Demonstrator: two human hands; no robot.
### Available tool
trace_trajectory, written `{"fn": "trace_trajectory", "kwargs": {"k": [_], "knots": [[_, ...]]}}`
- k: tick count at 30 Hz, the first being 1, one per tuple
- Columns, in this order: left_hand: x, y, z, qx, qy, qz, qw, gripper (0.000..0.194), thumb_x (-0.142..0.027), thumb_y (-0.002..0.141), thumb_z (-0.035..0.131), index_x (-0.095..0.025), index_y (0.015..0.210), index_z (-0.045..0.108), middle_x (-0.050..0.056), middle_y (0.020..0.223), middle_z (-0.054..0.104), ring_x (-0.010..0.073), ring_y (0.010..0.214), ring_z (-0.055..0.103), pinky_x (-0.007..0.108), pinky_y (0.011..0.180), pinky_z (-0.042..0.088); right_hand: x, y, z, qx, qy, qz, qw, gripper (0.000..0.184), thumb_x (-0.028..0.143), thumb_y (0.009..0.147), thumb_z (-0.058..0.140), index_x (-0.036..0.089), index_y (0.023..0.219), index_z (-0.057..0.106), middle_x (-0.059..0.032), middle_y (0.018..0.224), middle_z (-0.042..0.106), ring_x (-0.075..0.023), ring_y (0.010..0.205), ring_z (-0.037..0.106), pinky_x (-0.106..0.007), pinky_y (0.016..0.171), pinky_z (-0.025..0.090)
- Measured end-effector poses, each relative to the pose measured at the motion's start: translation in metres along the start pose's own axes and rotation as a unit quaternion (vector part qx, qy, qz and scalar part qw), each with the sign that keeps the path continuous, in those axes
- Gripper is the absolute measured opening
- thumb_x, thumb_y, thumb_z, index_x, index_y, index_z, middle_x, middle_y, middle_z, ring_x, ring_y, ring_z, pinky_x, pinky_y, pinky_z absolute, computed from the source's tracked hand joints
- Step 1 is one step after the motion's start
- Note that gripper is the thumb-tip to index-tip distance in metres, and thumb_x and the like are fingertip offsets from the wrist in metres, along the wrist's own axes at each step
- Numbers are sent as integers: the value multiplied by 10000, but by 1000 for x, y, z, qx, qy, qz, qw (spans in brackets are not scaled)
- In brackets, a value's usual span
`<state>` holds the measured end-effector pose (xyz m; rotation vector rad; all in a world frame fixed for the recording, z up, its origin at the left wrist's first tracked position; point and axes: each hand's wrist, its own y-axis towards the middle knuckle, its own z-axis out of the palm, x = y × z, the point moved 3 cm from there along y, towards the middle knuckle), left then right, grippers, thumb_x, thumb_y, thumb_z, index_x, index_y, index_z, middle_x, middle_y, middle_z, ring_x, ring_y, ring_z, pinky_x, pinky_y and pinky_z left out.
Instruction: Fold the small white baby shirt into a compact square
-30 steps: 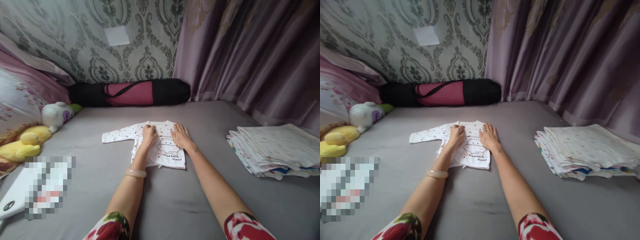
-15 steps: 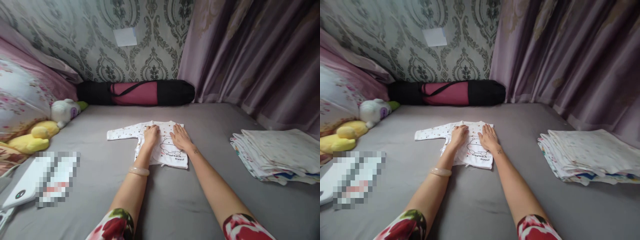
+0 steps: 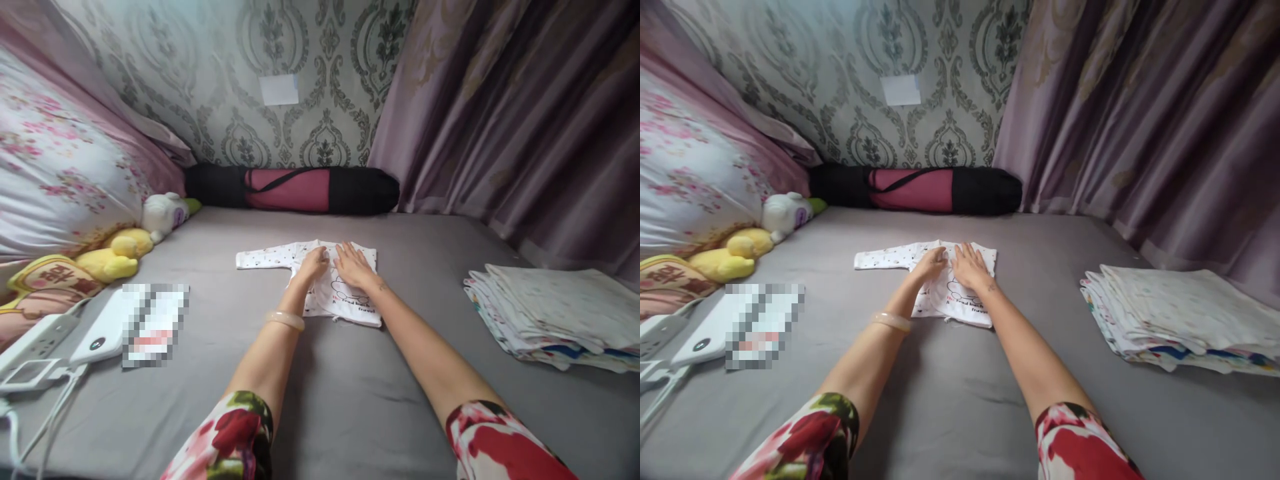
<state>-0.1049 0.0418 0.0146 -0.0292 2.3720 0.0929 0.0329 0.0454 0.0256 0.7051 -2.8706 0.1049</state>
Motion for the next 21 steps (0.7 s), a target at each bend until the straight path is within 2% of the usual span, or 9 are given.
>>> {"fn": "trace_trajectory", "kwargs": {"k": [3, 7, 12, 17, 21], "knots": [[5, -6, -8, -7, -35, 0, 999, 474, -130, 820, 486, -111, 1290, 544, 166, 1295, 590, 243, 1194, 550, 348, 1001, 410, 13, -3, 16, 1, 21, 1, 1000, 561, 383, 1020, 192, 151, 1529, 223, -103, 1576, 146, -238, 1445, 85, -448, 1162, 83], [19, -13, -18, -39, -88, -11, 995, 445, -128, 840, 454, -103, 1270, 565, 165, 1307, 588, 247, 1224, 542, 373, 1033, 400, 15, -5, 28, -3, 17, 8, 1000, 550, 396, 1023, 199, 187, 1531, 229, -93, 1576, 158, -255, 1443, 86, -470, 1158, 62], [30, -18, -26, -67, -125, -22, 990, 407, -113, 815, 476, -108, 1196, 620, 155, 1217, 651, 244, 1129, 610, 390, 1012, 432, 14, -3, 23, 16, 13, 8, 1000, 557, 408, 1024, 218, 177, 1530, 232, -102, 1573, 164, -260, 1442, 91, -468, 1157, 78], [34, -16, -37, -99, -156, -27, 982, 354, -137, 826, 492, -117, 1144, 646, 139, 1193, 663, 220, 1109, 618, 351, 1004, 440, 18, 6, 12, 57, 12, 20, 998, 544, 374, 1016, 255, 142, 1507, 290, -141, 1560, 194, -290, 1435, 126, -515, 1142, 109], [39, -14, -46, -116, -171, -30, 978, 317, -150, 833, 498, -129, 1104, 660, 127, 1163, 676, 213, 1081, 626, 348, 1002, 439, 31, 19, 7, 24, 4, 5, 1000, 546, 344, 1016, 234, 69, 1478, 327, -149, 1552, 210, -256, 1438, 121, -492, 1156, 71]]}}
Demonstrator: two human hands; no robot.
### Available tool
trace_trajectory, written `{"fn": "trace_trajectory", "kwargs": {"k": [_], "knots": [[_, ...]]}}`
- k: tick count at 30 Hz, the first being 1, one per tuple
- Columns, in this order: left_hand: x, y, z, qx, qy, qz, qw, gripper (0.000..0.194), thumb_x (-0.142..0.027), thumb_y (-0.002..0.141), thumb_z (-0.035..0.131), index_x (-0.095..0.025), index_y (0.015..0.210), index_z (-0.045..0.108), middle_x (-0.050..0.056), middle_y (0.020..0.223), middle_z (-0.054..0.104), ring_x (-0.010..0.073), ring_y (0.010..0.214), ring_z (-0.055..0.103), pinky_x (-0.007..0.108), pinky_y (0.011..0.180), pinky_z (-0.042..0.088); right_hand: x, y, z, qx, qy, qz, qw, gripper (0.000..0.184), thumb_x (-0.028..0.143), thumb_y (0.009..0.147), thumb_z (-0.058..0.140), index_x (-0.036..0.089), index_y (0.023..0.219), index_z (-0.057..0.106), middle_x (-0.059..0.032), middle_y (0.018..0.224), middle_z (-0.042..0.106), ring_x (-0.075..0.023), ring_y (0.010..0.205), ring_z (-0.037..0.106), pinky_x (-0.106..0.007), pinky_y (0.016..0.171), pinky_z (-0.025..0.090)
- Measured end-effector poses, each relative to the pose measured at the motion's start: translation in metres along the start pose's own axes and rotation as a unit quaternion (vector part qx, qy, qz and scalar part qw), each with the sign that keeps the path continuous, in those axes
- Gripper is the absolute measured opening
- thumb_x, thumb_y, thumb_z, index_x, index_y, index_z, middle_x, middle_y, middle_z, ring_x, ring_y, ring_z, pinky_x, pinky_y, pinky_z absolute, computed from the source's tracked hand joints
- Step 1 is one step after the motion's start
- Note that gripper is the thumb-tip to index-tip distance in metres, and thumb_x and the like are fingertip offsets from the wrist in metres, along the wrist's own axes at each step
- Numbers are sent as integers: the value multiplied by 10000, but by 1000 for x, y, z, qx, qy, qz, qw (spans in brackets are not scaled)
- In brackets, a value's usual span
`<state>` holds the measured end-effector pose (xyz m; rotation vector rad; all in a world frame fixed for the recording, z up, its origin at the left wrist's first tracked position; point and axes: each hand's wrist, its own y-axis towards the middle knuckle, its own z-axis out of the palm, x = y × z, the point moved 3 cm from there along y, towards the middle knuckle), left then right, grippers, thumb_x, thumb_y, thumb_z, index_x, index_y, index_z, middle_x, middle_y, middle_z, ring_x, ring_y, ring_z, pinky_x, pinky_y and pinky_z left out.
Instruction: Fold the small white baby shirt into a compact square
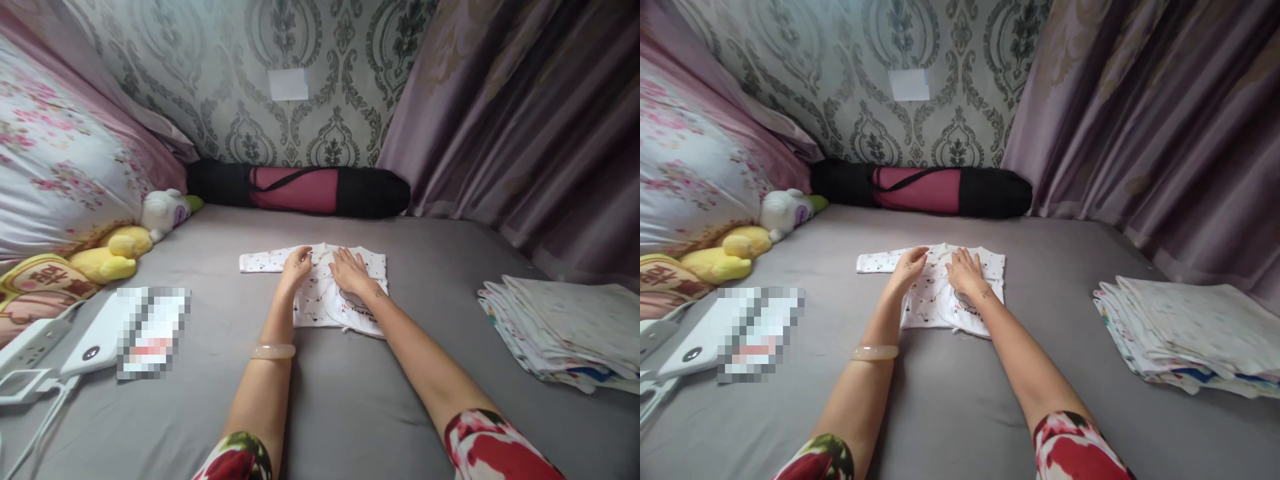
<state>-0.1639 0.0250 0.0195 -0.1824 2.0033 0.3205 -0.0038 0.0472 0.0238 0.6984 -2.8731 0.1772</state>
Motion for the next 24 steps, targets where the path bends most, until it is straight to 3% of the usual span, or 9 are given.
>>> {"fn": "trace_trajectory", "kwargs": {"k": [6, 11, 19, 24], "knots": [[6, 0, 0, 22, -45, -26, 998, 288, -174, 830, 508, -121, 1065, 666, 132, 1103, 692, 218, 998, 655, 357, 920, 488, 19, 7, 12, -34, 5, -11, 999, 581, 370, 1016, 243, 54, 1503, 255, -128, 1565, 166, -233, 1443, 97, -439, 1165, 56], [14, 2, -8, -22, -43, -51, 998, 284, -215, 846, 483, -127, 1041, 671, 129, 995, 703, 210, 883, 676, 343, 825, 514, 20, 5, 19, -41, -1, -9, 999, 568, 360, 1016, 245, 52, 1490, 293, -129, 1560, 191, -237, 1437, 128, -431, 1164, 72], [32, -2, -50, -174, 111, -102, 973, 196, -205, 815, 513, -177, 914, 679, 123, 904, 705, 270, 958, 640, 371, 849, 473, 14, 11, 18, -6, 20, -11, 1000, 578, 389, 1019, 243, 62, 1494, 287, -134, 1565, 166, -239, 1443, 94, -445, 1163, 63], [21, -13, -59, -169, 214, -195, 942, 296, -270, 879, 469, -155, 1088, 642, 167, 1104, 643, 300, 1103, 576, 393, 917, 449, 22, 18, 7, -26, 25, -32, 999, 597, 388, 1018, 241, 48, 1508, 241, -134, 1572, 127, -236, 1447, 52, -459, 1162, 16]]}}
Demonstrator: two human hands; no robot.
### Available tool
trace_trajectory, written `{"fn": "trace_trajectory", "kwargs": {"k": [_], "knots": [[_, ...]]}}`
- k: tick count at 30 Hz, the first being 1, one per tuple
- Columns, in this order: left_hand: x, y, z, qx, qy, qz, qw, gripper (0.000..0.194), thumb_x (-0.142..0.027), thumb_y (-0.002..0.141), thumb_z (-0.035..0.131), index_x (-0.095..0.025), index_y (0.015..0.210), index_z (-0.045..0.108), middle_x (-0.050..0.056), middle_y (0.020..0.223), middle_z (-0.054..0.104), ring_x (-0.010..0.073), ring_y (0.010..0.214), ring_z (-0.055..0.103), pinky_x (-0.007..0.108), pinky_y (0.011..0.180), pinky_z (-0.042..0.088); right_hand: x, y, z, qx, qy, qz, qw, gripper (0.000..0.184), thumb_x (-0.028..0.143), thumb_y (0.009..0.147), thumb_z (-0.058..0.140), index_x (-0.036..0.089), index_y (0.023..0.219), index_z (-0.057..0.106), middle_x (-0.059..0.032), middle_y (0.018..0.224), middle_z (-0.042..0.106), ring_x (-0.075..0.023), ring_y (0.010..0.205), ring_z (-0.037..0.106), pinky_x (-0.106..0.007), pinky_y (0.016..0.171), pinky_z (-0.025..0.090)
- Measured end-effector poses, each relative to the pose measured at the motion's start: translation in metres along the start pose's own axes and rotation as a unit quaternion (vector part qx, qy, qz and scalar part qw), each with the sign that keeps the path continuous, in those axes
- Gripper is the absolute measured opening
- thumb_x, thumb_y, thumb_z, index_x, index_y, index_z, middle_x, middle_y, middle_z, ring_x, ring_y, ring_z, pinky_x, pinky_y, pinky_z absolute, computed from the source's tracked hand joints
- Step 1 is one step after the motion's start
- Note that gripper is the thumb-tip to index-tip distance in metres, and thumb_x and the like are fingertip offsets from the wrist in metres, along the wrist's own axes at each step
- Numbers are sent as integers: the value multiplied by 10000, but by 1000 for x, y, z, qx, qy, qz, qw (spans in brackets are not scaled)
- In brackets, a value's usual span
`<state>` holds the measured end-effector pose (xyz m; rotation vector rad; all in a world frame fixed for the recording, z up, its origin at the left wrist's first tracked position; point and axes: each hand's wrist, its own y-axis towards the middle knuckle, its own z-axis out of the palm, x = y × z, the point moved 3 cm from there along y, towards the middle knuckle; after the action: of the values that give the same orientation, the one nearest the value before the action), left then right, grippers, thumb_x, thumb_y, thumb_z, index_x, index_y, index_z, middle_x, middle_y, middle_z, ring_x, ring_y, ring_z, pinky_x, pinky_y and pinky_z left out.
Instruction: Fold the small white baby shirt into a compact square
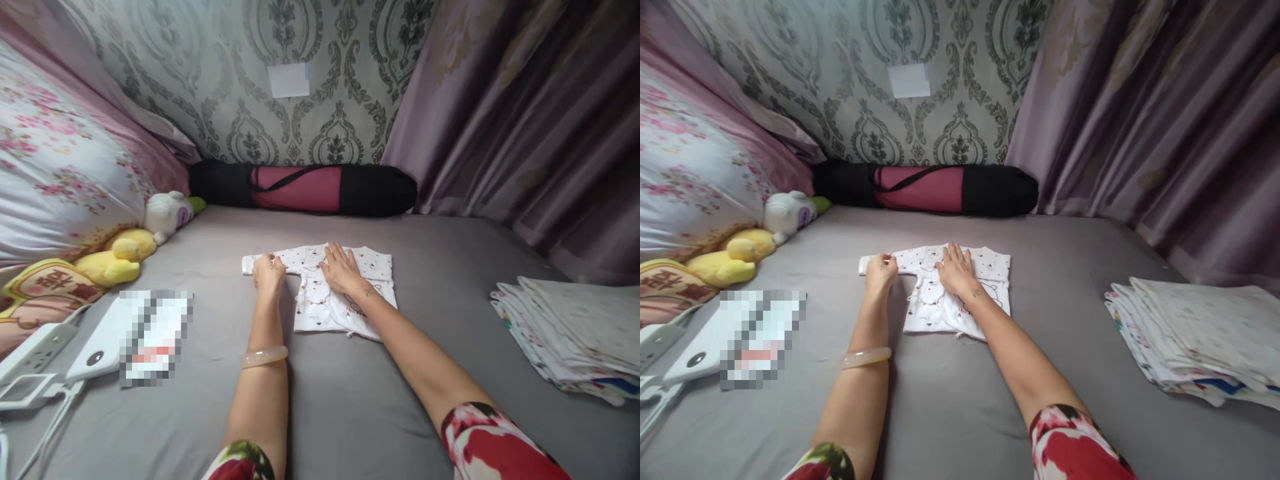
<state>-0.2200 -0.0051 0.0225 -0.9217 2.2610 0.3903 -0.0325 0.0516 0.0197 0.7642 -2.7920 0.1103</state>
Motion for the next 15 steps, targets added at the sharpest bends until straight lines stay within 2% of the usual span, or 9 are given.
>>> {"fn": "trace_trajectory", "kwargs": {"k": [4, 8, 12, 15], "knots": [[-3, -8, -8, -21, 59, -23, 998, 331, -312, 888, 477, -131, 1133, 605, 214, 1233, 530, 345, 1221, 472, 430, 962, 419, 15, 10, 3, -7, 1, -26, 1000, 607, 399, 1014, 251, 41, 1505, 251, -125, 1567, 156, -225, 1447, 67, -436, 1166, 8], [-1, -8, -12, -60, 83, -65, 993, 369, -317, 847, 545, -109, 1151, 555, 234, 1310, 440, 380, 1250, 416, 469, 972, 402, 23, 17, 18, -4, -8, -20, 1000, 619, 413, 1015, 247, 31, 1501, 256, -124, 1563, 172, -222, 1445, 83, -426, 1166, 6], [6, -4, -12, -95, 82, -111, 986, 435, -325, 822, 572, -94, 1181, 492, 260, 1333, 415, 394, 1254, 409, 505, 968, 396, 22, 18, 29, -17, -20, -11, 1000, 607, 406, 1019, 228, 32, 1495, 276, -125, 1557, 195, -214, 1443, 97, -429, 1163, -21], [11, 1, -12, -117, 79, -128, 982, 412, -299, 814, 573, -98, 1161, 480, 266, 1299, 458, 396, 1245, 421, 529, 957, 398, 21, 17, 29, -18, -16, -12, 1000, 604, 404, 1017, 238, 36, 1494, 281, -123, 1557, 197, -211, 1442, 100, -422, 1164, -13]]}}
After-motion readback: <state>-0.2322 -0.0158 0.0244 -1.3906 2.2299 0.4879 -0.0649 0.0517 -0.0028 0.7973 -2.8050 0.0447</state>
